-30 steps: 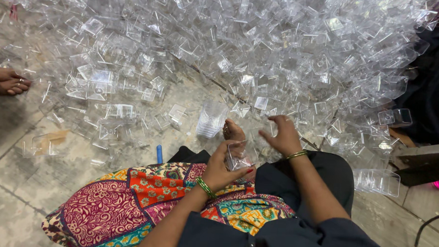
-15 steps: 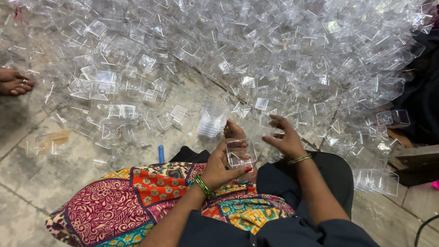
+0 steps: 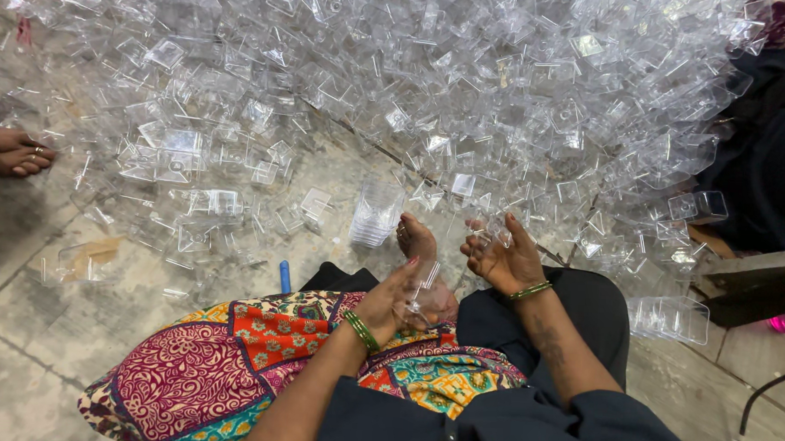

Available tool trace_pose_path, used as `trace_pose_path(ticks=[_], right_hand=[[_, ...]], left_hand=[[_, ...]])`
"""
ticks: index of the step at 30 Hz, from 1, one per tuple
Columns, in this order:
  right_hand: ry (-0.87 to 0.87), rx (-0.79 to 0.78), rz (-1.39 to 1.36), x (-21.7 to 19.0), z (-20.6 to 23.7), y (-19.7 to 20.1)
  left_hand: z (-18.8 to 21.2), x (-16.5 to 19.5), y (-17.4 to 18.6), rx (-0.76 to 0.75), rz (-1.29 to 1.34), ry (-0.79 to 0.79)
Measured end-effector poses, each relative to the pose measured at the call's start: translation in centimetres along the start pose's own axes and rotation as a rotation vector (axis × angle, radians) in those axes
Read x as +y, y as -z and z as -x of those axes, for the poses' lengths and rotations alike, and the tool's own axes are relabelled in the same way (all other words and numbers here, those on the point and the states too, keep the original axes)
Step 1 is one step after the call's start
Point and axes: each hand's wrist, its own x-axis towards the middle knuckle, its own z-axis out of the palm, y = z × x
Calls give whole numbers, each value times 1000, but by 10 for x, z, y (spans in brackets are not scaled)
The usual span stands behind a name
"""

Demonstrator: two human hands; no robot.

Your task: The person sits on the floor and assembles small clear plastic boxes, folding the side walls and snapping the pieces together by hand one at a time, placing finished boxes aside and picking up new flat components from the surrounding piles.

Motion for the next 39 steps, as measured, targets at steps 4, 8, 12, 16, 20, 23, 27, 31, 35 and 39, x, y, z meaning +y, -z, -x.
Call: trace_pose_path(ticks=[4,8,12,16,20,23,27,31,35,39], right_hand=[[14,-17,-37,-1,2,4],[78,-15,42,1,0,5],[314,175,524,12,-2,-3],[443,97,796,22,-3,-14],[266,406,908,35,-14,-25],[455,49,1072,45,-4,-26],[559,-59,1130,47,8,-34],[603,-137,1131,46,16,-47],[670,-208,1290,45,22,-56],[637,-221,1311,47,23,-58]], left_hand=[[0,4,-5,-26,28,-35],[2,6,-6,-71,74,3],[2,4,-4,-85,44,-53],[-2,0,-1,-25,-45,-102],[-10,-6,5,121,-198,-115],[-18,-13,7,228,-472,-267],[-21,-15,8,28,-434,-522],[-13,-11,5,46,-552,-629],[-7,-7,-3,73,-568,-677],[-4,-4,-5,40,-500,-694]])
